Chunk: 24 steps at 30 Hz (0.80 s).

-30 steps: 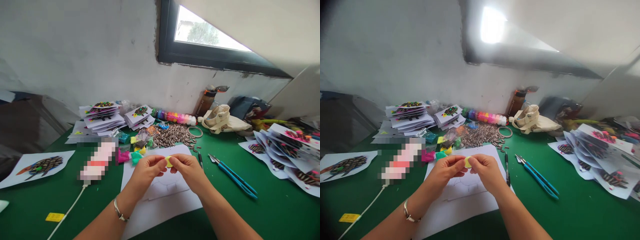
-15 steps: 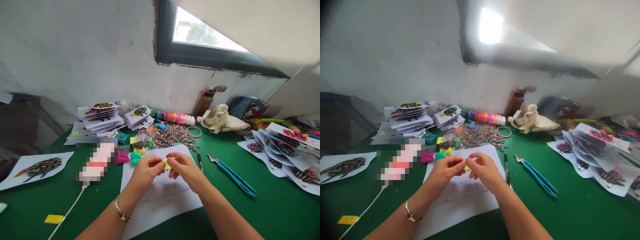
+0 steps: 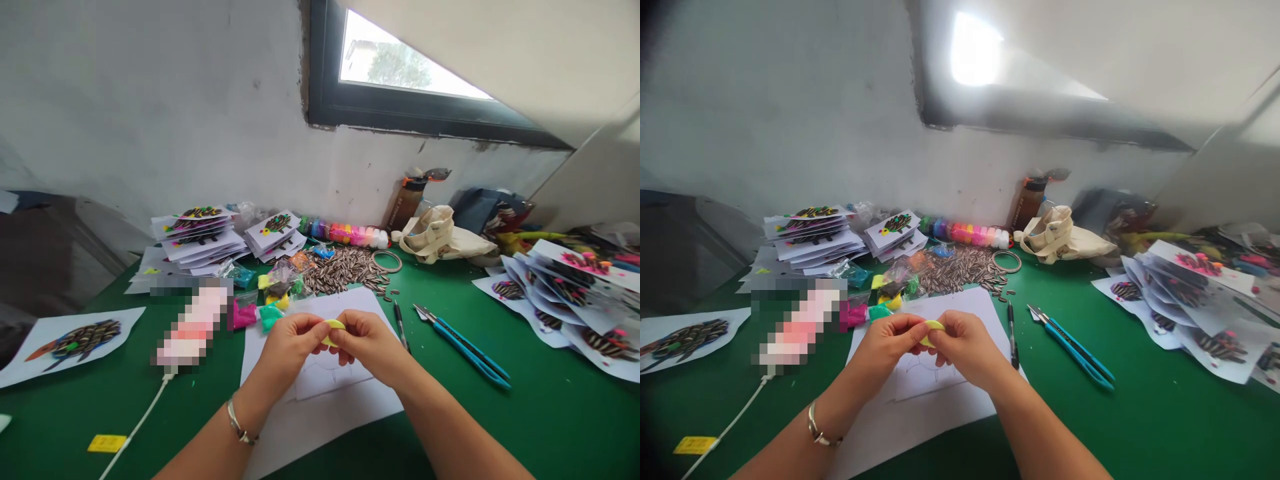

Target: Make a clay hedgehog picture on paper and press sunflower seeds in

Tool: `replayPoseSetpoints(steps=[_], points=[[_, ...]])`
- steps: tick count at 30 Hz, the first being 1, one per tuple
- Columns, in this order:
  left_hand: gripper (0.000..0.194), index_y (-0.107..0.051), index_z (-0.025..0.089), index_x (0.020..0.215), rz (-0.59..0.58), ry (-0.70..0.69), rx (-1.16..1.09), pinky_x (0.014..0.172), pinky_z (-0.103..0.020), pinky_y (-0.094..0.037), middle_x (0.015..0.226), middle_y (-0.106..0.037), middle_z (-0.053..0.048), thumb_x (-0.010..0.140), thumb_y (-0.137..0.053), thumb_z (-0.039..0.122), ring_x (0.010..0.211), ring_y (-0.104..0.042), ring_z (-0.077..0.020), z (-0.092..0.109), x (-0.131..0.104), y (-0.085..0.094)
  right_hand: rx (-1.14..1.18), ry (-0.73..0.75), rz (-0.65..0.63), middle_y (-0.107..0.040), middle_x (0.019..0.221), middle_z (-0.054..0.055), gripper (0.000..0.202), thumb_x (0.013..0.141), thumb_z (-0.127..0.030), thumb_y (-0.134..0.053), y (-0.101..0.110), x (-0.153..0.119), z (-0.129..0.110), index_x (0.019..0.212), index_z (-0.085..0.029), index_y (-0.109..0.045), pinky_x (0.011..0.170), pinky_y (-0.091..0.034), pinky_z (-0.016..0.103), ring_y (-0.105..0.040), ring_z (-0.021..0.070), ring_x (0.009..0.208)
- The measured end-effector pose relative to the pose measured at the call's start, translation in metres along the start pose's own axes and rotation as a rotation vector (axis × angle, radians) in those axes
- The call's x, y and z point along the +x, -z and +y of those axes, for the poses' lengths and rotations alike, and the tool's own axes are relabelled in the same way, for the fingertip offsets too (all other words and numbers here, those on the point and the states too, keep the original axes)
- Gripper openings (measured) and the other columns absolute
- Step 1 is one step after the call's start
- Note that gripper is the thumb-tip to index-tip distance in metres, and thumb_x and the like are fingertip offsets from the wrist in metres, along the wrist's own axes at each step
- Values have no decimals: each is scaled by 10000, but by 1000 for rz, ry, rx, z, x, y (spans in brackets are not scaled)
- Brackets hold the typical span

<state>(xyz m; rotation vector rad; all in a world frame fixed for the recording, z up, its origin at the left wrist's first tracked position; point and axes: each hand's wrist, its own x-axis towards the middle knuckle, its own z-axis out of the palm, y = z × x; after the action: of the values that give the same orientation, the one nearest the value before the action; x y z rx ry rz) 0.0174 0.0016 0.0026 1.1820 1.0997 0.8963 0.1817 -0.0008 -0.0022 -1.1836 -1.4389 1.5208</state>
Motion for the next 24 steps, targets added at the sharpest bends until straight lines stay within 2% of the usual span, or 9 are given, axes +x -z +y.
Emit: replayPoseSetpoints(steps=[2,5,7,9,13,16,20,22,24], points=[[297,-694,146,757,37,-6,-6,643,-280,-505,748,-678,-48,739,-703,443,672,-626,-166,1,0,1,-35,-33,18,-617,649,-8,327,793,-474,-647,3,1,0,867,-161,-587,436,-428,208,-589,113,493],[316,-705,151,758,79,-5,-20,636,-285,-518,747,-674,-45,699,-729,460,663,-608,-162,3,0,1,-49,-54,38,-611,640,-30,480,770,-509,-665,8,3,1,1100,-181,-547,414,-424,210,-598,126,471],[314,-704,152,745,84,-16,0,624,-279,-518,726,-666,-40,702,-725,462,657,-599,-159,2,0,1,3,-35,-4,-617,657,-14,456,773,-528,-656,8,3,0,1037,-164,-580,464,-458,226,-612,129,514],[304,-698,154,734,72,-30,39,609,-267,-510,715,-663,-39,725,-707,458,648,-593,-155,1,-1,1,48,-14,-24,-614,658,1,395,778,-527,-651,6,3,-1,873,-145,-614,504,-472,233,-615,126,543],[323,-680,149,720,63,-37,72,591,-254,-496,722,-664,-43,739,-696,471,635,-589,-147,0,-2,-1,52,14,21,-593,620,-4,387,772,-517,-659,1,1,-2,691,-148,-571,447,-416,211,-574,101,477],[418,-675,136,764,30,-13,2,616,-266,-499,727,-657,-46,752,-658,553,637,-606,-149,-1,-1,-1,77,13,-7,-618,627,7,386,776,-521,-653,3,2,-1,706,-147,-585,460,-430,220,-589,111,491],[582,-621,151,1120,15,77,-109,736,-328,-517,829,-689,-67,733,-672,584,760,-664,-194,-2,0,1,92,18,9,-619,609,1,381,788,-526,-636,7,3,-2,762,-146,-618,467,-433,222,-603,120,501],[526,-642,151,1079,5,88,-98,743,-324,-510,850,-690,-68,712,-723,518,776,-659,-194,-2,1,2,88,24,18,-626,635,5,379,790,-525,-633,8,4,-3,788,-146,-627,469,-432,224,-602,119,505],[364,-684,146,900,-13,62,-62,702,-296,-498,806,-678,-52,710,-736,452,727,-634,-172,-2,1,2,65,14,16,-625,652,4,374,793,-520,-630,8,4,-4,857,-151,-637,470,-428,226,-594,118,503]])
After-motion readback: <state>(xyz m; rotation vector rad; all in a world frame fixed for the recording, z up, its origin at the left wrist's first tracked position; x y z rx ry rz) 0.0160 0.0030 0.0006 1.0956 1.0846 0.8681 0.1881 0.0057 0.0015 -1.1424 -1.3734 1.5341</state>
